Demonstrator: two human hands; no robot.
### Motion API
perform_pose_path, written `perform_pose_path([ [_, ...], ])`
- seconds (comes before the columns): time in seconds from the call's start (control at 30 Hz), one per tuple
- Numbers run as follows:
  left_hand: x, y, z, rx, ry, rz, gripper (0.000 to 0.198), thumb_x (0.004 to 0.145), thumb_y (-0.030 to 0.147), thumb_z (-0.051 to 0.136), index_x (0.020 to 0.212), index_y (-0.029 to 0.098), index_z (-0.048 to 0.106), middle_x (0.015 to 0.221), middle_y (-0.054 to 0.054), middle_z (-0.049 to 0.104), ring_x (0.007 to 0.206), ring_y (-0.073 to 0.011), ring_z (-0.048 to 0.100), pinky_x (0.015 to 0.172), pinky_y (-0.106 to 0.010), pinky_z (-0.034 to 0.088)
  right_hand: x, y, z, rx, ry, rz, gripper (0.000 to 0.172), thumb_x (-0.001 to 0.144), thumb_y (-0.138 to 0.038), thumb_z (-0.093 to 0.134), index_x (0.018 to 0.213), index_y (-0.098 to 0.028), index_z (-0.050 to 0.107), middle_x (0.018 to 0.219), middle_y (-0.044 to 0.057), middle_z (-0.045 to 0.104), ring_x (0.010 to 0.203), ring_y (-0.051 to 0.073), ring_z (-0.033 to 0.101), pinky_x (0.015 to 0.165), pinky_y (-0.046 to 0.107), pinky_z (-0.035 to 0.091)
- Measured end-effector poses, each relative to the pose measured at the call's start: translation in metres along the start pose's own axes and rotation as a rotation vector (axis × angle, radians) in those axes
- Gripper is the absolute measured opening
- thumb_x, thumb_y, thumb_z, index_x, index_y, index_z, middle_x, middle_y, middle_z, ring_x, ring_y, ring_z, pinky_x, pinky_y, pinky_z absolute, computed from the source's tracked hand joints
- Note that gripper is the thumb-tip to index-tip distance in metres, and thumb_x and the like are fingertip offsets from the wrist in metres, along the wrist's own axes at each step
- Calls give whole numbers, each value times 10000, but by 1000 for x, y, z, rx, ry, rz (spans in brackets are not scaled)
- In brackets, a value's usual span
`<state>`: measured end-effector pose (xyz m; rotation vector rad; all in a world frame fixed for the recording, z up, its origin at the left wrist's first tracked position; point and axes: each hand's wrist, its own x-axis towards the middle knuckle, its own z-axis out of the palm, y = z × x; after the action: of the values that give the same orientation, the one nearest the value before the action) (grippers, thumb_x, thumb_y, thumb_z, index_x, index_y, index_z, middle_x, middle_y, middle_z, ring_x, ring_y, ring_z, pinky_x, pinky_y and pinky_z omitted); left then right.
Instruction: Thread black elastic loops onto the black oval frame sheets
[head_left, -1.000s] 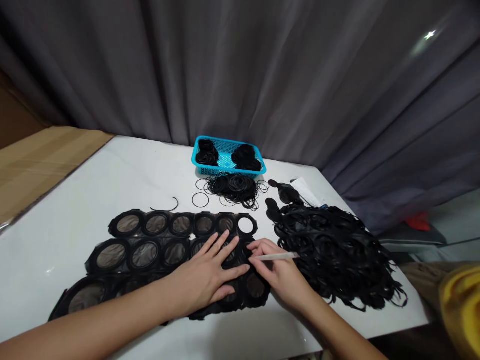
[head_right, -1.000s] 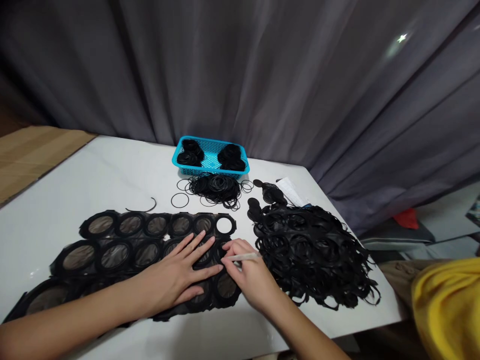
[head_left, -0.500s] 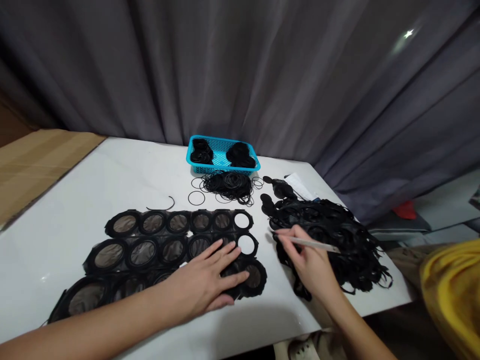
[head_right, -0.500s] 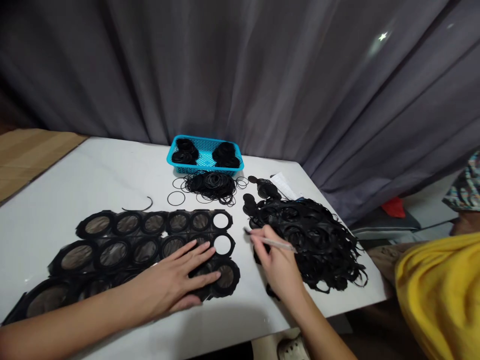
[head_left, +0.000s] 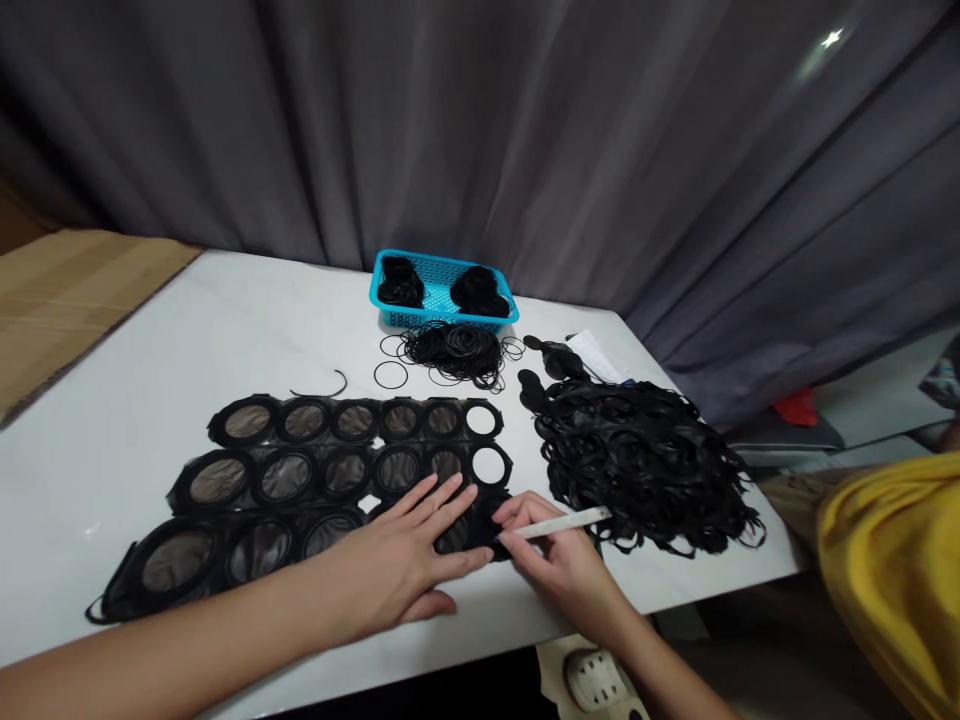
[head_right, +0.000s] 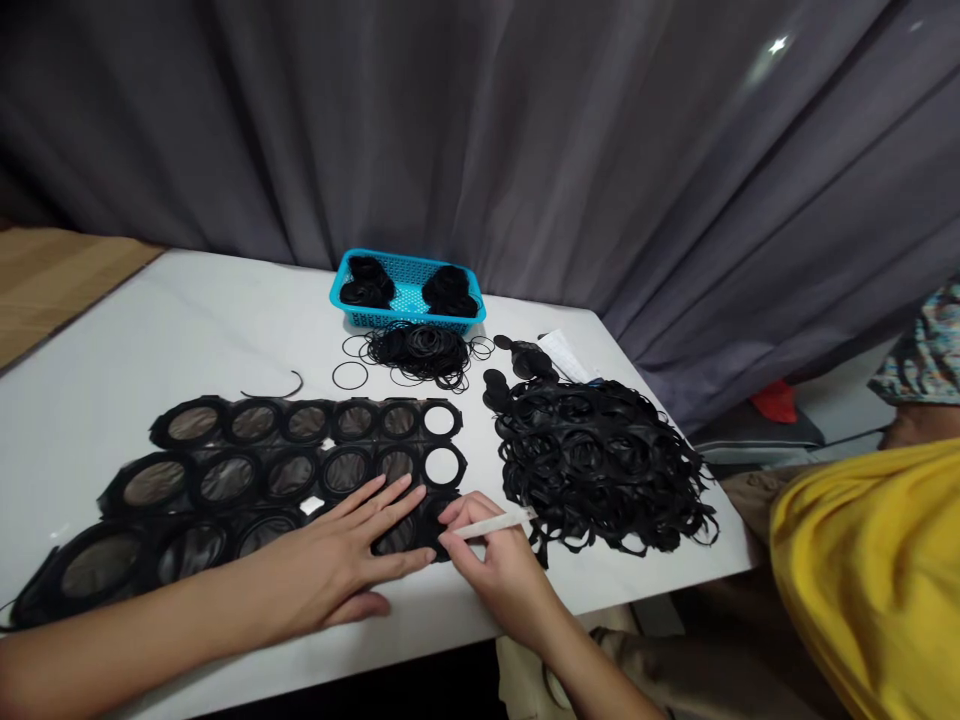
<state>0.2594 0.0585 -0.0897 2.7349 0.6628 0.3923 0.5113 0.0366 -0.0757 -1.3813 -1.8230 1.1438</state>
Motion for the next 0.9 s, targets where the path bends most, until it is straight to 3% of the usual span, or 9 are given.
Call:
perform_pose_path([
  [0.37,1,2,-3,23,-72,-7,633,901,390,725,1480,373,469,1668,-115,172,1509,-383,221,1203,-573,244,-6,0,4,-133,38,-54,186,933,-193,559,751,-222,532,1008,59,659,997,210,640,853,329,498],
  [0.57,-1,2,1,-9,-24,4,690,882,343,747,1499,374,441,1675,-110,94,1502,-387,227,1212,-566,218,-17,16,16,-483,81,-379,167,980,-147,471,986,-240,610,1106,104,695,1079,266,639,962,448,516],
  [0.67,0,2,0,-27,-17,-2,633,887,332,740,1468,364,490,1677,-90,115,1503,-383,228,1222,-557,195,-6,25,-7,-598,300,-407,184,992,-171,458,1053,-231,621,1048,111,709,989,263,674,902,432,552],
  [0.77,1,3,-3,-31,-67,-11,608,896,330,733,1458,357,505,1671,-109,149,1503,-392,225,1213,-571,213,10,27,-44,-662,590,-295,157,1012,-266,466,984,-210,610,996,108,717,912,251,695,861,401,560],
  [0.9,1,4,-7,-13,-105,-24,600,917,371,710,1473,366,485,1660,-142,179,1492,-417,232,1186,-595,266,19,25,-74,-655,657,-132,240,1008,-389,466,880,-222,582,942,88,739,829,243,702,771,355,551],
])
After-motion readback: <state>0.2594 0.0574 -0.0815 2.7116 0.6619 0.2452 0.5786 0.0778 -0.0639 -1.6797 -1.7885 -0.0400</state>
